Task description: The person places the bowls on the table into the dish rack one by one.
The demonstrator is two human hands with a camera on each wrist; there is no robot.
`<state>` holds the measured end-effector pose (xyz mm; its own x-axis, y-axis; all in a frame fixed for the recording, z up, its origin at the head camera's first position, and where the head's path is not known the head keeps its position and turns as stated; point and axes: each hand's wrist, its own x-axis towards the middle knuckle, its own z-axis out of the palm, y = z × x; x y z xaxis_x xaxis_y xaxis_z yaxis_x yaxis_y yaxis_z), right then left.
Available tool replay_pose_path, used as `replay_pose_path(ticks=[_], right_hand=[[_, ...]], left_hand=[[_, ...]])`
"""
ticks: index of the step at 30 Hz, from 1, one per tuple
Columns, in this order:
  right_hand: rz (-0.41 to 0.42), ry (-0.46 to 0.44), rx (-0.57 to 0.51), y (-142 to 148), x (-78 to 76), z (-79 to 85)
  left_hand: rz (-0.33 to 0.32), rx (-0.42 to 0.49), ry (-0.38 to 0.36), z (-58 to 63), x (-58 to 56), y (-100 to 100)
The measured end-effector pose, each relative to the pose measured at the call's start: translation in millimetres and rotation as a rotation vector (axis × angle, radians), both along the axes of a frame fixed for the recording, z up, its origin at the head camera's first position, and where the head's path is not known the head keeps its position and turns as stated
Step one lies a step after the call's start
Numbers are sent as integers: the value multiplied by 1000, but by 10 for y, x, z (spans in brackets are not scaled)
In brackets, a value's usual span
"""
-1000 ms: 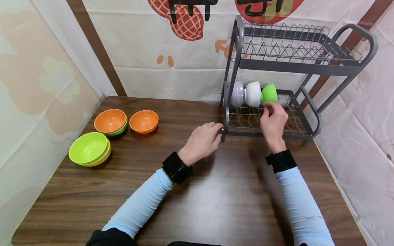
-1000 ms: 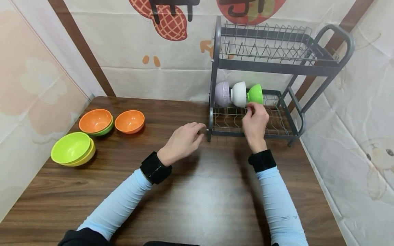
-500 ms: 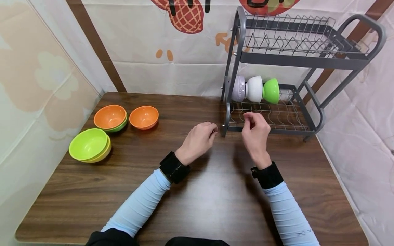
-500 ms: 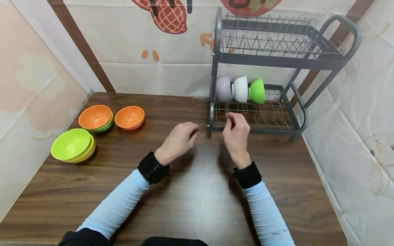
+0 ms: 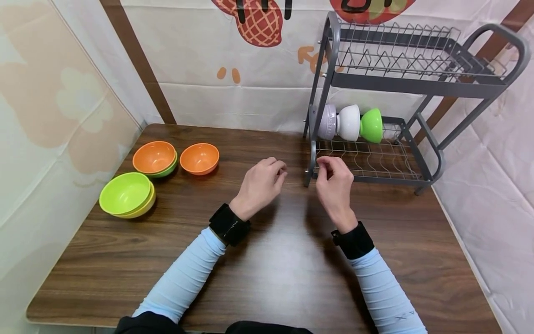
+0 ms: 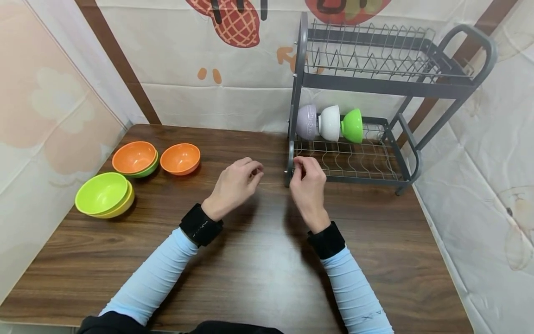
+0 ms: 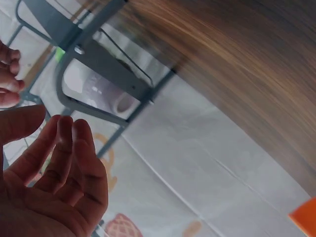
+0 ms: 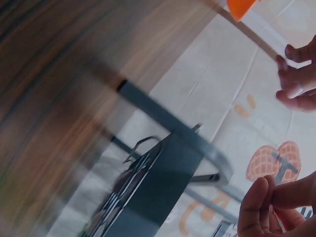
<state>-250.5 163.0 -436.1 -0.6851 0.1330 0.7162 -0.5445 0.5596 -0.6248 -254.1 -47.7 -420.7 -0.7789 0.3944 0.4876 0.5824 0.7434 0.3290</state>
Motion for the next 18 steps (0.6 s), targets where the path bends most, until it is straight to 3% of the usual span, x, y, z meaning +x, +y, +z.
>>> replay_pose_path(ticks=[9, 18], right_hand=[[135, 19, 55, -442, 85, 51], [253, 64, 82, -881, 125, 95]], left_hand=[[166, -10, 59, -78, -127, -412], [346, -12, 24, -174, -200, -1016]])
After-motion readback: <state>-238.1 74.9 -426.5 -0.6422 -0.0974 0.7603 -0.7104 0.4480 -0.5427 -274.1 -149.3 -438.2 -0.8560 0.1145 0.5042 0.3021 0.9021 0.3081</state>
